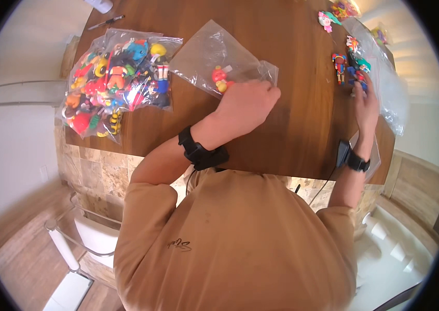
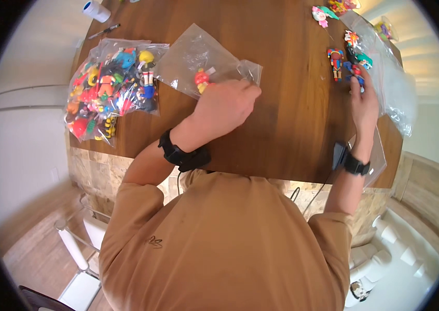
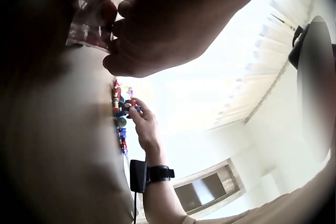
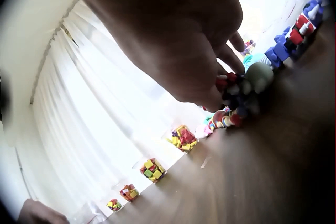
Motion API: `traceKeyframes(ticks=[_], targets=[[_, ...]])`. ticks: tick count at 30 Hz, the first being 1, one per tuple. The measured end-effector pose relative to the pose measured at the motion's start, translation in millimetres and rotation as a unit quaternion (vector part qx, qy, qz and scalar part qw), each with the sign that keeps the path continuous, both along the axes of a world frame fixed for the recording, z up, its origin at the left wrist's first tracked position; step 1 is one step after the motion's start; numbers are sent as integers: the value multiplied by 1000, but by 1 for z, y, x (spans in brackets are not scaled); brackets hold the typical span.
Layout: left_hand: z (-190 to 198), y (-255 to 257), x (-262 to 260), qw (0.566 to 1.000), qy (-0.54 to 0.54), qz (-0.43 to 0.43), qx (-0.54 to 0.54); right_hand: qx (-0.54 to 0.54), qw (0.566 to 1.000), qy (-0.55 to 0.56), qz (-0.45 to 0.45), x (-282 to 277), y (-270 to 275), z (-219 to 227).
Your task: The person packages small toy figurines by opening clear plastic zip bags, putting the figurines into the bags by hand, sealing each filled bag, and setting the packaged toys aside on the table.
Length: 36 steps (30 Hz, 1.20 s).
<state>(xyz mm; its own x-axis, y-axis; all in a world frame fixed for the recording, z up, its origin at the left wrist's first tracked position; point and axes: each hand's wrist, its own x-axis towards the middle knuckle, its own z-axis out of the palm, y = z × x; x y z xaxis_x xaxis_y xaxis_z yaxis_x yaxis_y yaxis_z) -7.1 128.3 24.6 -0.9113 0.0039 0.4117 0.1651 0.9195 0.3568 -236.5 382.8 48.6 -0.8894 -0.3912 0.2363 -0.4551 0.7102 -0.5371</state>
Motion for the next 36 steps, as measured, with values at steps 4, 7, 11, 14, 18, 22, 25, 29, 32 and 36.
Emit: traceKeyframes(ticks=[4,7,11,14,18,22,25,29,32,36], targets=[[13,-10,-3,995,10,97,8,-337,912,-231,34,59,-22,11],[15,-12,-7,970,14,85,225,-297,890,-323,122,108,-64,9],[17,-6,-5,962,53,70,259,-324,850,-391,141,116,-100,-12],[21,-4,-3,965,84,70,237,-373,774,-492,138,118,-115,-19],[21,-6,-3,975,105,76,179,-424,706,-558,106,136,-131,-24],[21,-7,-4,967,147,68,195,-236,824,-454,245,140,-127,4],[14,-10,-6,965,100,78,229,-104,954,-231,161,114,-104,1],[-4,-15,-6,991,-20,49,125,60,987,115,97,35,-49,9],[-3,-18,-5,993,-49,43,97,176,977,108,49,-27,10,1],[0,-19,-6,993,-65,31,97,252,966,30,49,-47,50,-20]])
